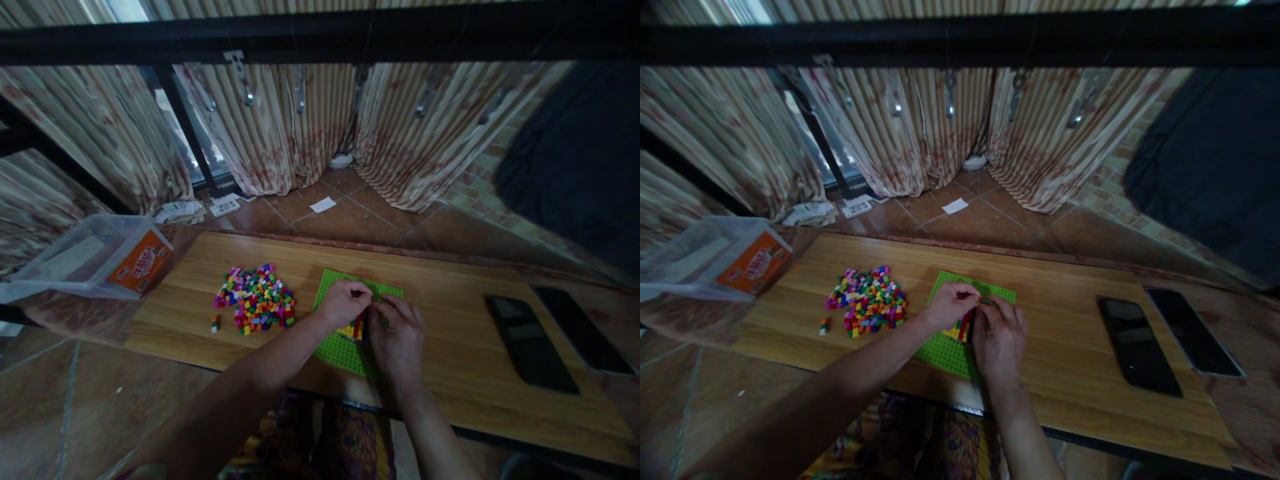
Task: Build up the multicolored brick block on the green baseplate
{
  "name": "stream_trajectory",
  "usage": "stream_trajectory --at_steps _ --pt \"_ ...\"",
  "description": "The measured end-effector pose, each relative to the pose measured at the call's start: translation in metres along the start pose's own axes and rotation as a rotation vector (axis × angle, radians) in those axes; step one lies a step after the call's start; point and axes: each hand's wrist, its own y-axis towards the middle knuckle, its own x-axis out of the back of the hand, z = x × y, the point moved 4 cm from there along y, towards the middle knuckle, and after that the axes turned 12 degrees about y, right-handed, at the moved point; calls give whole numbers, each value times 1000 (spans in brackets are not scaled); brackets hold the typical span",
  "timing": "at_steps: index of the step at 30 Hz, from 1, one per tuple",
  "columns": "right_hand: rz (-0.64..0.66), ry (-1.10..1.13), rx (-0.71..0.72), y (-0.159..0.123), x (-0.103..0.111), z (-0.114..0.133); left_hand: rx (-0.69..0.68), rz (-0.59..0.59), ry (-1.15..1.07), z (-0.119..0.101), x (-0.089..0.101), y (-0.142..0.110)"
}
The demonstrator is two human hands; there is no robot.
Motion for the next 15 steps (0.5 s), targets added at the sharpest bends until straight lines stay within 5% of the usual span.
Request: stream_trajectory --at_steps 6,15 --pt "1 127 -107 -3 3 -10 -17 1 22 1 1 1" --pt "-66 333 -343 -43 45 -6 72 23 321 -8 12 3"
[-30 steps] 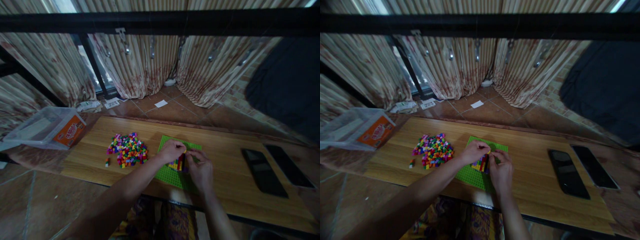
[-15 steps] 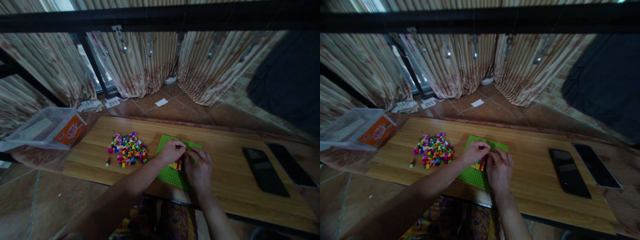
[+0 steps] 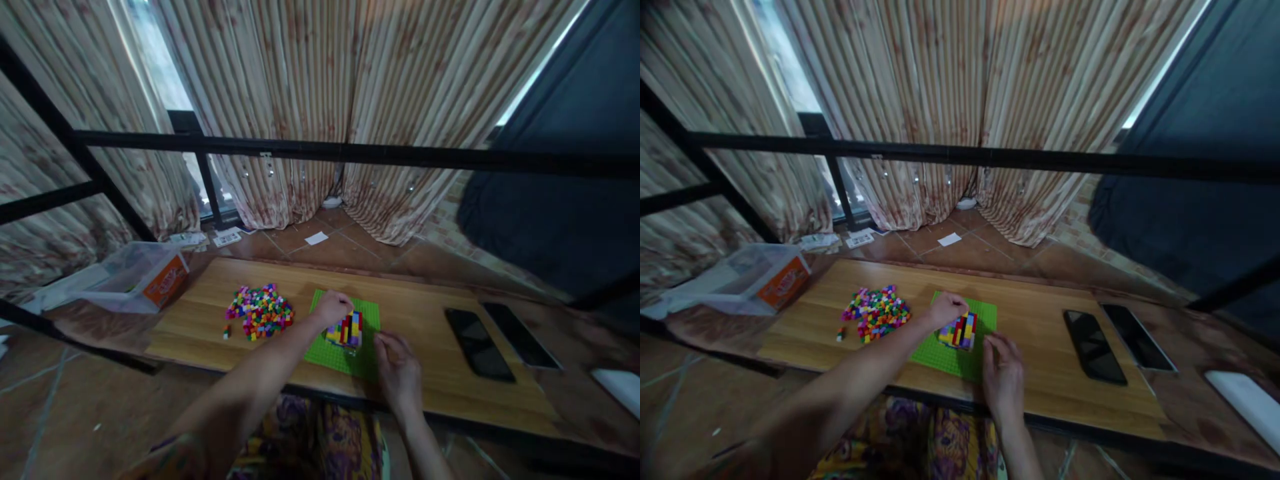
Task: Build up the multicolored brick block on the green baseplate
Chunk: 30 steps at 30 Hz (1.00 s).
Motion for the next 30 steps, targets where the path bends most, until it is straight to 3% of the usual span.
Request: stream_trajectory --at_steps 4,9,14,18,21,23,26,30 --pt "38 51 -73 -17 18 8 14 -22 73 -6 5 -6" --pt "74 41 -55 -31 36 13 6 -62 149 -17 12 -15" --pt "107 40 -46 -44 34 6 -27 -108 192 -25 21 -26" --pt "188 45 -36 -59 9 5 -52 -202 156 -22 30 -57" --pt "269 44 -19 -72 -16 13 -167 -365 8 -7 40 -103" --pt "343 57 12 -78 -35 23 -176 -443 -37 14 45 -140" --pt "429 71 87 -79 -66 42 -119 -464 12 55 52 -187" --pt "501 30 194 -62 -117 64 42 -596 123 110 77 -219"
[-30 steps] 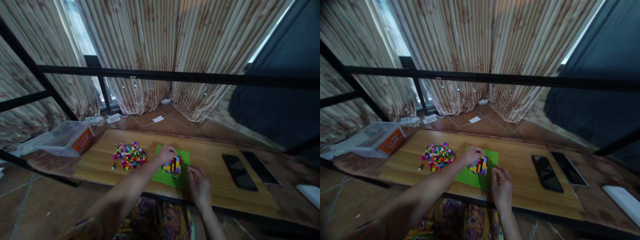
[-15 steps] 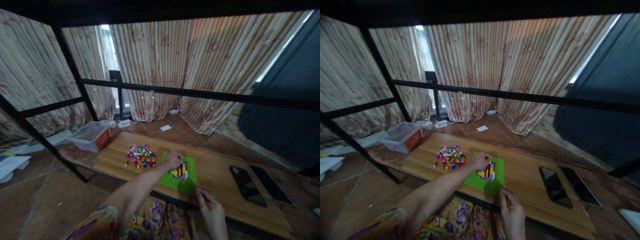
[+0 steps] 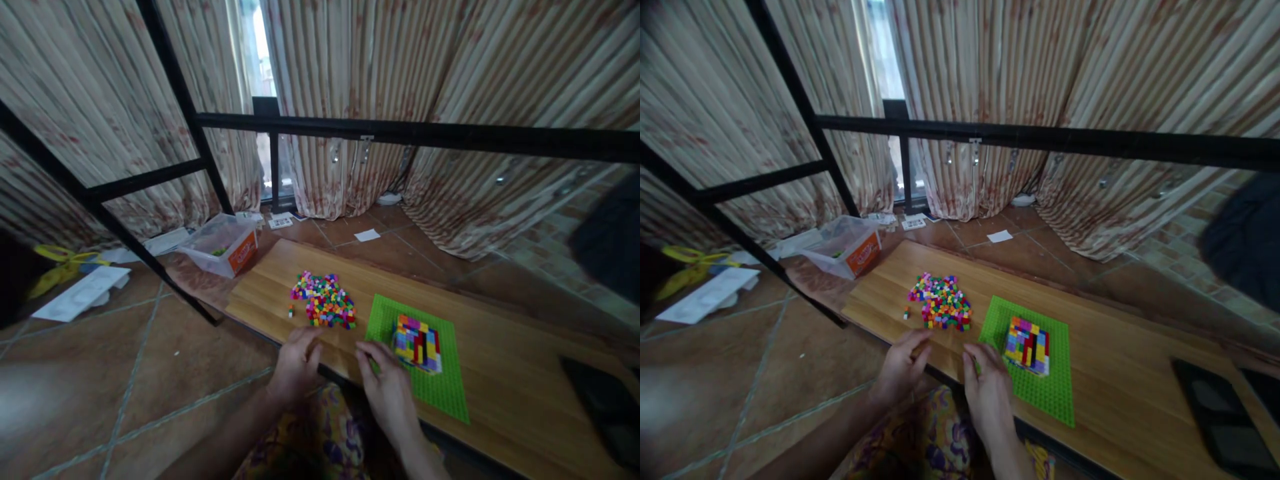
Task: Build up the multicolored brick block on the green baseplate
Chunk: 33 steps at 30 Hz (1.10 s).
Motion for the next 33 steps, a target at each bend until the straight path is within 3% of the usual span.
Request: stream_trajectory --at_steps 4,8,11,15,20,24,28,33 --pt "37 -106 38 42 -32 -4 130 -93 144 42 20 14" --pt "79 -175 65 59 -51 -16 179 -97 242 62 25 29" --pt "75 -141 44 59 -51 -21 182 -96 242 60 24 33" --pt "30 49 -14 51 -39 -14 199 -71 39 35 20 30" --pt "46 202 -48 36 -24 11 228 295 -505 -11 -7 27" --pt "89 275 -69 28 -14 22 353 468 -813 -30 -22 29" --pt "112 307 -141 17 -5 21 507 581 -901 -32 -22 25" --pt "225 406 -214 -5 -3 22 593 741 -909 -31 -21 8"
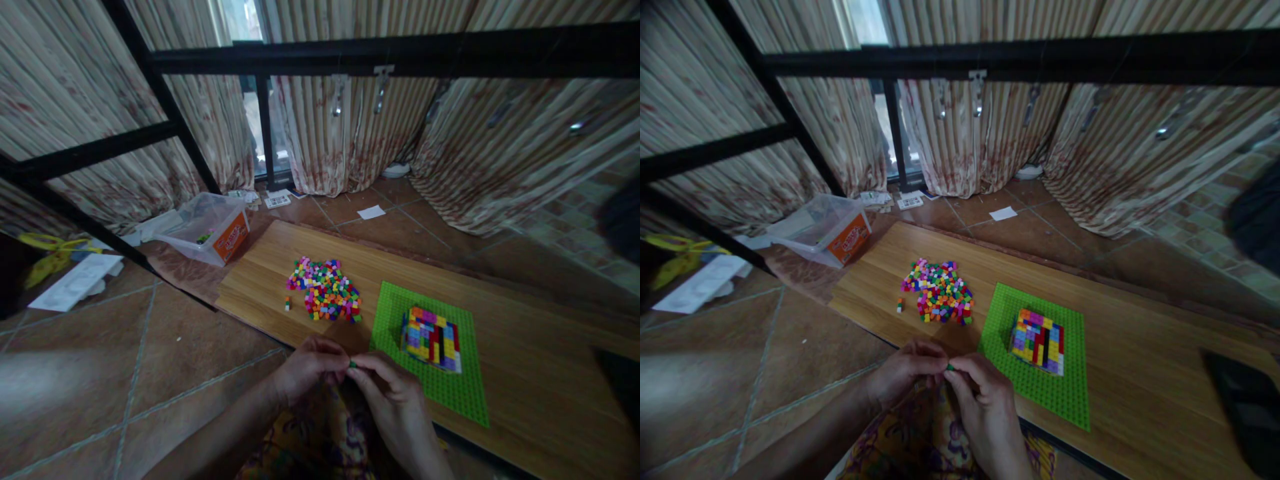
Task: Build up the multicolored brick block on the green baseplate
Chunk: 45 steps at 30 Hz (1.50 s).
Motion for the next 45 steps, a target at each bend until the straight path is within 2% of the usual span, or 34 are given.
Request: stream_trajectory --at_steps 4,6,8,11,13,17,20,24,29,32,37,41,45 --pt "-19 145 -113 -12 0 -10 76 79 -59 10 -8 -5" --pt "-88 235 -170 -15 4 -15 39 73 -3 11 -8 -3" --pt "-181 308 -211 -18 10 -21 -67 -6 195 7 -3 0" --pt "-292 366 -242 -24 25 -28 -231 -228 651 -4 11 5" --pt "-342 397 -257 -27 36 -34 -289 -355 915 -11 19 8" --pt "-400 349 -307 -22 42 -42 -269 -477 1170 -14 28 20" --pt "-316 85 -217 -2 29 -37 -223 -551 1256 -14 30 30" --pt "-210 -338 -27 31 5 -27 -200 -598 1296 -13 29 37" --pt "-139 -666 26 52 -8 -31 -304 -611 1233 -7 32 34" --pt "-122 -722 57 54 -10 -35 -400 -597 1152 -3 34 25" --pt "-158 -649 116 58 -4 -36 -511 -565 1048 1 40 11" --pt "-215 -656 105 69 10 -31 -511 -565 1033 2 44 10" --pt "-138 -741 58 81 16 -32 -486 -547 1059 1 43 12"
